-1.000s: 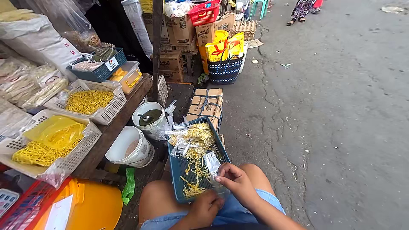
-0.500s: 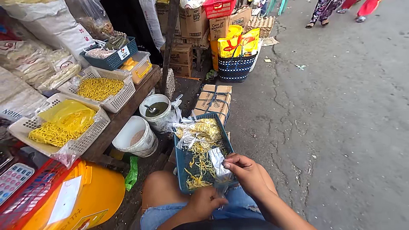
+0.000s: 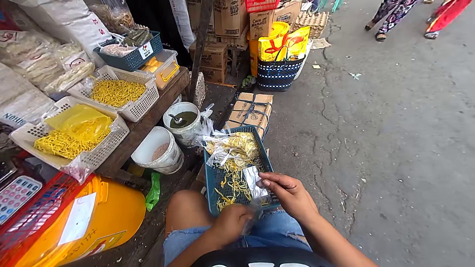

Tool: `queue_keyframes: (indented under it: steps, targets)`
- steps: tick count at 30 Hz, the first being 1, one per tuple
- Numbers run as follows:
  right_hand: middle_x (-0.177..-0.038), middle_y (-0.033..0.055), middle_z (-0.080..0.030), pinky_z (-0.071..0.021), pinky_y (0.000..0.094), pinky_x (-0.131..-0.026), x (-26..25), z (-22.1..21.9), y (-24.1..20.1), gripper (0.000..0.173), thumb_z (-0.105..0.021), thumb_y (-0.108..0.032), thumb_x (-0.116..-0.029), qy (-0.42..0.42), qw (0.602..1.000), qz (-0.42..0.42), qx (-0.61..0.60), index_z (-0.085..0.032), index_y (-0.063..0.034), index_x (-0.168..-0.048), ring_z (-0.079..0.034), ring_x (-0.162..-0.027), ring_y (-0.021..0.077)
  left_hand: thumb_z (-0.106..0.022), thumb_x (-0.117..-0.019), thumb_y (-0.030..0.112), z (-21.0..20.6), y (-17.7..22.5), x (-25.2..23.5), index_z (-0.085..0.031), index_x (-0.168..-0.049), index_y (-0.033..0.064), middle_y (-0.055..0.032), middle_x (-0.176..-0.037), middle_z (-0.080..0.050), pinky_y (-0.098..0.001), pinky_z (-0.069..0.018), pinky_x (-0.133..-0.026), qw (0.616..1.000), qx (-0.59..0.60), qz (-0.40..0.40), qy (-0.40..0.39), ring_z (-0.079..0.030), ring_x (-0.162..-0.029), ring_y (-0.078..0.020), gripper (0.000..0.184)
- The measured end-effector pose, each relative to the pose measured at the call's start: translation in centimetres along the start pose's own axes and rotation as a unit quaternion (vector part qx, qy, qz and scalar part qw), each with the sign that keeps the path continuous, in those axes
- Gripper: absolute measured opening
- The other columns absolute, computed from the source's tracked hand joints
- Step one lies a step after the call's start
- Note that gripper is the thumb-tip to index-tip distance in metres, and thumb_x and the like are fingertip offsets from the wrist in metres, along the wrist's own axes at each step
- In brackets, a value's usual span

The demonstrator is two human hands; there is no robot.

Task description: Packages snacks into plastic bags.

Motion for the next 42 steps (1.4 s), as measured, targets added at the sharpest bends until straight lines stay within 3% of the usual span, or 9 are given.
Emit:
queue_keyframes:
  steps: [3,5,9,15,20,28,33,37,42]
  targets:
    - [-0.107,0.0020,-0.077,-0.0590,0.0287,-0.096,-0.6,0.3,0.0,0.037,-0.047,-0.004,-0.1058,-0.058,0.997,0.038,0.041,-0.055,0.0043,-0.141,-0.073,-0.099,0.0078,-0.073,-0.0932,0.016,0.5,-0.3,0.1,-0.075,-0.112,0.0005,-0.0143,-0.099,-0.070,-0.0337,-0.0547,-0.083,0.996,0.036,0.081,0.014,-0.066,-0.086,-0.0187,0.025]
    - [-0.116,0.0069,-0.075,-0.0561,0.0311,-0.102,-1.0,0.5,-0.1,0.052,-0.043,-0.005,-0.1078,-0.112,0.990,0.052,0.066,-0.028,0.0080,-0.156,-0.072,-0.107,0.0112,-0.076,-0.0917,0.019,1.1,-0.6,-0.1,-0.076,-0.097,-0.0022,-0.0157,-0.096,-0.070,-0.0391,-0.0533,-0.086,0.992,0.028,0.119,-0.031,-0.065,-0.090,-0.0227,0.022]
    - [-0.130,0.0112,-0.070,-0.0541,0.0340,-0.106,-1.0,1.1,-0.3,0.061,-0.038,-0.006,-0.1089,-0.135,0.989,0.027,0.060,-0.007,0.0063,-0.160,-0.069,-0.117,0.0162,-0.078,-0.0904,0.023,2.2,-0.7,0.1,-0.072,-0.089,-0.0037,-0.0136,-0.093,-0.067,-0.0387,-0.0517,-0.082,0.987,0.015,0.151,-0.059,-0.062,-0.086,-0.0199,0.027]
    - [-0.133,0.0091,-0.068,-0.0559,0.0387,-0.102,-0.8,2.5,0.1,0.072,-0.055,-0.033,-0.1057,-0.102,0.994,-0.036,-0.026,-0.022,0.0017,-0.159,-0.068,-0.118,0.0208,-0.082,-0.0861,0.023,2.9,-1.3,0.4,-0.068,-0.082,-0.0024,-0.0083,-0.086,-0.063,-0.0304,-0.0490,-0.074,0.991,0.053,0.122,0.000,-0.057,-0.079,-0.0124,0.030]
    - [-0.113,0.0048,-0.073,-0.0583,0.0309,-0.093,-1.1,2.7,0.1,0.044,-0.054,-0.011,-0.1024,0.030,0.997,-0.074,-0.017,-0.047,0.0046,-0.143,-0.071,-0.101,0.0138,-0.083,-0.0851,0.022,3.4,-1.1,0.3,-0.066,-0.083,-0.0005,-0.0044,-0.084,-0.062,-0.0251,-0.0478,-0.070,0.986,0.086,0.143,0.022,-0.055,-0.075,-0.0063,0.028]
    - [-0.120,0.0082,-0.070,-0.0562,0.0283,-0.095,-1.8,0.1,0.4,0.074,-0.076,-0.020,-0.0887,-0.043,0.995,-0.086,0.009,-0.039,0.0061,-0.148,-0.068,-0.108,0.0136,-0.082,-0.0868,0.024,2.7,-0.7,0.5,-0.068,-0.085,-0.0031,-0.0097,-0.089,-0.063,-0.0323,-0.0488,-0.077,0.990,0.045,0.133,-0.019,-0.057,-0.081,-0.0141,0.030]
    - [-0.092,-0.0010,-0.073,-0.0583,0.0248,-0.083,-0.9,-1.9,1.2,0.043,-0.071,-0.007,-0.0918,-0.021,0.996,-0.082,0.038,-0.058,0.0047,-0.131,-0.069,-0.084,0.0051,-0.081,-0.0878,0.030,3.3,0.9,0.2,-0.070,-0.127,0.0017,-0.0202,-0.131,-0.063,-0.0432,-0.0488,-0.105,0.996,0.064,0.060,-0.009,-0.060,-0.123,-0.0276,0.049]
    - [-0.097,-0.0024,-0.073,-0.0581,0.0269,-0.088,1.2,-2.8,2.0,0.039,-0.072,-0.010,-0.0910,-0.041,0.997,-0.042,0.059,-0.062,0.0036,-0.127,-0.069,-0.092,0.0046,-0.072,-0.0936,0.014,2.6,2.0,-0.5,-0.076,-0.104,-0.0039,-0.0116,-0.105,-0.075,-0.0280,-0.0538,-0.096,0.984,0.146,-0.044,0.089,-0.069,-0.102,-0.0088,0.021]
    - [-0.088,-0.0142,-0.070,-0.0580,0.0252,-0.086,-1.0,3.1,-0.4,0.029,-0.070,-0.005,-0.0920,0.113,0.993,0.011,0.023,-0.065,-0.0171,-0.118,-0.067,-0.084,0.0013,-0.068,-0.0964,0.010,-1.2,0.2,0.5,-0.077,-0.106,-0.0056,-0.0182,-0.111,-0.075,-0.0375,-0.0515,-0.104,0.986,0.124,-0.106,-0.041,-0.071,-0.112,-0.0236,0.020]
Point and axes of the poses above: each hand's wrist, its own x-axis away from the middle knuckle, its own z-axis out of the back of the hand, y = z × x, the point moved 2 cm from there along -x, towards the middle knuckle
